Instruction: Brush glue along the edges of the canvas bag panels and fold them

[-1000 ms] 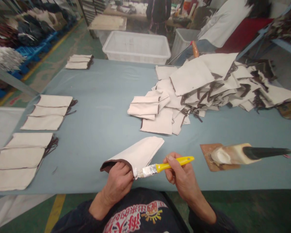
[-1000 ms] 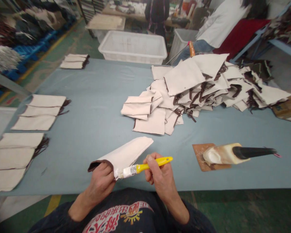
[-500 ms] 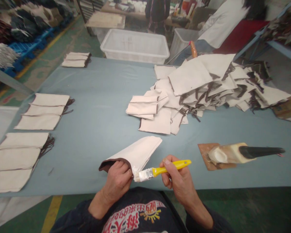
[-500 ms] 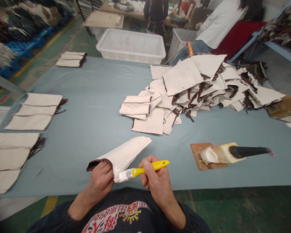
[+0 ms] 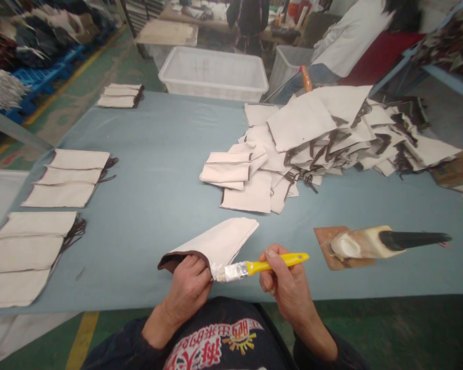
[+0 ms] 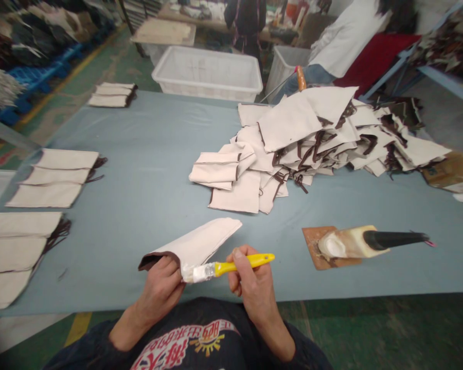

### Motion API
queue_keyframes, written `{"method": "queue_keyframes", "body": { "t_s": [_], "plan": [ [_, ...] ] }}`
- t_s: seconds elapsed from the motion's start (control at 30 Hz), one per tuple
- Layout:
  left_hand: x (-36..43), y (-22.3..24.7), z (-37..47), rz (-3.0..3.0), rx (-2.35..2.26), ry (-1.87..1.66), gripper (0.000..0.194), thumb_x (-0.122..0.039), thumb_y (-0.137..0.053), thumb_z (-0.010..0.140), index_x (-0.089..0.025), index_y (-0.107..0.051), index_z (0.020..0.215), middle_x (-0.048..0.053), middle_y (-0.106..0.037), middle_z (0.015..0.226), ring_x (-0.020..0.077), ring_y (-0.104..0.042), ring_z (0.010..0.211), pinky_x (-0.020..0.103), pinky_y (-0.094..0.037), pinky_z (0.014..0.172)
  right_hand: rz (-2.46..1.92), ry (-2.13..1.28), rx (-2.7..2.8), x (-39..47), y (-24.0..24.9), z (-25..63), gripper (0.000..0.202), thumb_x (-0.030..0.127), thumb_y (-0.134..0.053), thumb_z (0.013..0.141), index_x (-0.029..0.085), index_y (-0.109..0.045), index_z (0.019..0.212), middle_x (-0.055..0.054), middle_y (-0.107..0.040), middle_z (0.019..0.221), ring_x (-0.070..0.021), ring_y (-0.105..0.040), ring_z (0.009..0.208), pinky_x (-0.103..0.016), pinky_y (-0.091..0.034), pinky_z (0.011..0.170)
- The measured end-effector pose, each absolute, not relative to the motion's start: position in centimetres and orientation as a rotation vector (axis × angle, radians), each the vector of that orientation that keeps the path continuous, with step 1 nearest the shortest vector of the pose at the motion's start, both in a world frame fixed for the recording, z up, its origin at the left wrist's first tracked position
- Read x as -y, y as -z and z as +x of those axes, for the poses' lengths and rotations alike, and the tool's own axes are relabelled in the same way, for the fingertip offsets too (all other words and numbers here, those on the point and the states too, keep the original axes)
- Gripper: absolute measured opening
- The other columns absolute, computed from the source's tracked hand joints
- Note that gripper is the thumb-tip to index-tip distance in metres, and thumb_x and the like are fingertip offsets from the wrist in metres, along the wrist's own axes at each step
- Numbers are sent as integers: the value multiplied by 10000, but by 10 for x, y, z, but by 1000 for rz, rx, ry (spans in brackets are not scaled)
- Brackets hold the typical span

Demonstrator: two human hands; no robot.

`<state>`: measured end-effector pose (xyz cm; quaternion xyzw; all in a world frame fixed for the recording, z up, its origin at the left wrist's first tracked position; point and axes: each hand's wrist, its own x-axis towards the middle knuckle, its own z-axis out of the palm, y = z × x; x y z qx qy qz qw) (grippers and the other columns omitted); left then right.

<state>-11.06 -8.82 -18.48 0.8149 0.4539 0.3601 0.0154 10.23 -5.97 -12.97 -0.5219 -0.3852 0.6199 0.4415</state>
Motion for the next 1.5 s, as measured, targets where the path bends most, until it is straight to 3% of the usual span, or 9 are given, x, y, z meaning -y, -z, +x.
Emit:
{"method": "queue_keyframes", "body": {
  "t_s": [0.27, 0.4, 0.6, 0.93, 1.3, 1.5],
  "plan": [
    [94, 183, -102, 2039, -1394, -1176, 289, -118, -445, 933, -186, -652, 743, 36, -619, 674, 184, -545, 643, 287, -411, 603, -1244, -1599, 910, 63, 133, 109, 459, 632, -650, 901, 198, -567, 776, 84, -443, 418, -72, -340, 377, -187, -300, 393],
    [91, 163, -101, 1359, -1392, -1107, 180, -253, -596, 910, -175, -754, 942, 40, -730, 811, 199, -636, 750, 285, -500, 731, -1218, -1480, 853, 60, 135, 126, 417, 600, -668, 898, 209, -571, 789, 89, -428, 414, -80, -334, 374, -202, -314, 395],
    [81, 130, -104, 832, -1032, -988, 454, -412, -740, 834, -152, -725, 1206, 78, -786, 941, 224, -694, 845, 279, -535, 768, -1154, -1354, 928, 52, 114, 120, 419, 607, -673, 889, 215, -570, 782, 65, -478, 440, -95, -384, 400, -208, -306, 398],
    [88, 131, -96, 660, -879, -958, 515, -383, -811, 770, -135, -711, 1210, 101, -783, 950, 196, -710, 779, 239, -533, 688, -1111, -1050, 1176, 55, 106, 96, 394, 554, -609, 960, 203, -631, 781, 27, -592, 525, -117, -507, 468, -241, -419, 491],
    [86, 121, -99, 540, -817, -968, 496, -355, -862, 703, -119, -750, 1124, 100, -790, 849, 147, -675, 607, 223, -536, 615, -1043, -1004, 1313, 55, 107, 98, 333, 475, -597, 985, 207, -658, 796, 24, -613, 540, -126, -533, 478, -249, -429, 508],
    [85, 122, -101, 530, -831, -953, 417, -324, -863, 695, -117, -776, 1047, 92, -793, 827, 146, -678, 622, 212, -537, 613, -991, -1045, 1505, 57, 110, 96, 317, 419, -587, 994, 200, -668, 779, 14, -623, 546, -126, -534, 476, -252, -425, 505]
  ]
}}
